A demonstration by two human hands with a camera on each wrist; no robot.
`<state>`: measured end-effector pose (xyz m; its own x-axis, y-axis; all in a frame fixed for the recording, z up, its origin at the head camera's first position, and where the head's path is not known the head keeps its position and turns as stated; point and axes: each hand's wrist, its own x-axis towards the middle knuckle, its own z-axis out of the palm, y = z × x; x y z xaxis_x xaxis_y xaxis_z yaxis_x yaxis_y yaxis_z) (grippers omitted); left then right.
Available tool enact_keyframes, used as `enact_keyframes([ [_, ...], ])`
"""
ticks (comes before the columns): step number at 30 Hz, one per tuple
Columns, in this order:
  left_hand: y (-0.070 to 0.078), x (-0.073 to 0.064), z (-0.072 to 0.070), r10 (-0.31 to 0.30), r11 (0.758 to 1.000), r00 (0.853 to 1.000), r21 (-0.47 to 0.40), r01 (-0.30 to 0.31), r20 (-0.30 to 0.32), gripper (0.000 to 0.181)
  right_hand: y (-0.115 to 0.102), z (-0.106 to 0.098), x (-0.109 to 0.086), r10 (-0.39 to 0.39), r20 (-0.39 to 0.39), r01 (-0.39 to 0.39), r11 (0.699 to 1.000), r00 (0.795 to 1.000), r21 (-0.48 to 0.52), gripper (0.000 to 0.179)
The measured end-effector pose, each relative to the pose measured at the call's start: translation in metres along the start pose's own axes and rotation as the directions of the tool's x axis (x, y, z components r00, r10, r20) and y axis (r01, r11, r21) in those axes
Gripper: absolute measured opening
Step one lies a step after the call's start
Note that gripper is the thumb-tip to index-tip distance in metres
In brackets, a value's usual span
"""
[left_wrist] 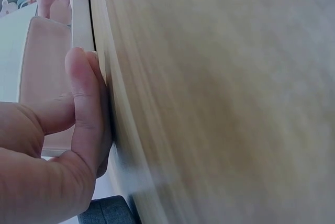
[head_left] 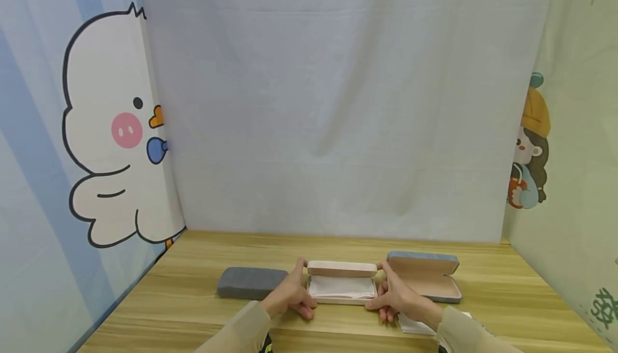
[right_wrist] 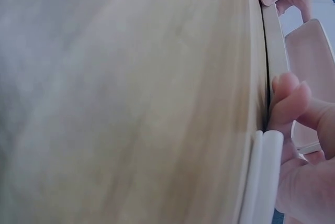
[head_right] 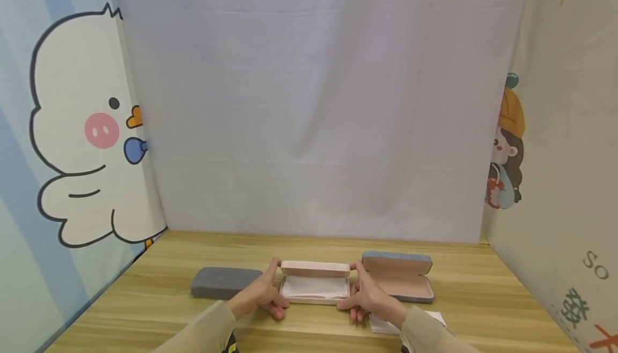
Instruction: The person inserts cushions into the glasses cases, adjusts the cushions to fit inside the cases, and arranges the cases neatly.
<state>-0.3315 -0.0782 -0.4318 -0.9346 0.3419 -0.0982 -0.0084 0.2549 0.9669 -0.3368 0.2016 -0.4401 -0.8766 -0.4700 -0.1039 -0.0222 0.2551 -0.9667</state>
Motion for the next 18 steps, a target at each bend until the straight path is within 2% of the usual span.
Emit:
enact_keyframes([
  [7,0.0009,0.0016,-0.0012,-0.021,1.000,1.000,0.015,0.021,0.006,0.077,0.0009,-0.0016,0.0010,0.006,0.004,-0.006,1.000,1.000,0.015,0.086],
  [18,-0.0013,0.0018,0.0002,-0.028,1.000,1.000,0.000,0.028,-0.008,0.078,0.0023,-0.0017,0.0004,-0.009,0.010,0.008,1.000,1.000,0.020,0.078],
])
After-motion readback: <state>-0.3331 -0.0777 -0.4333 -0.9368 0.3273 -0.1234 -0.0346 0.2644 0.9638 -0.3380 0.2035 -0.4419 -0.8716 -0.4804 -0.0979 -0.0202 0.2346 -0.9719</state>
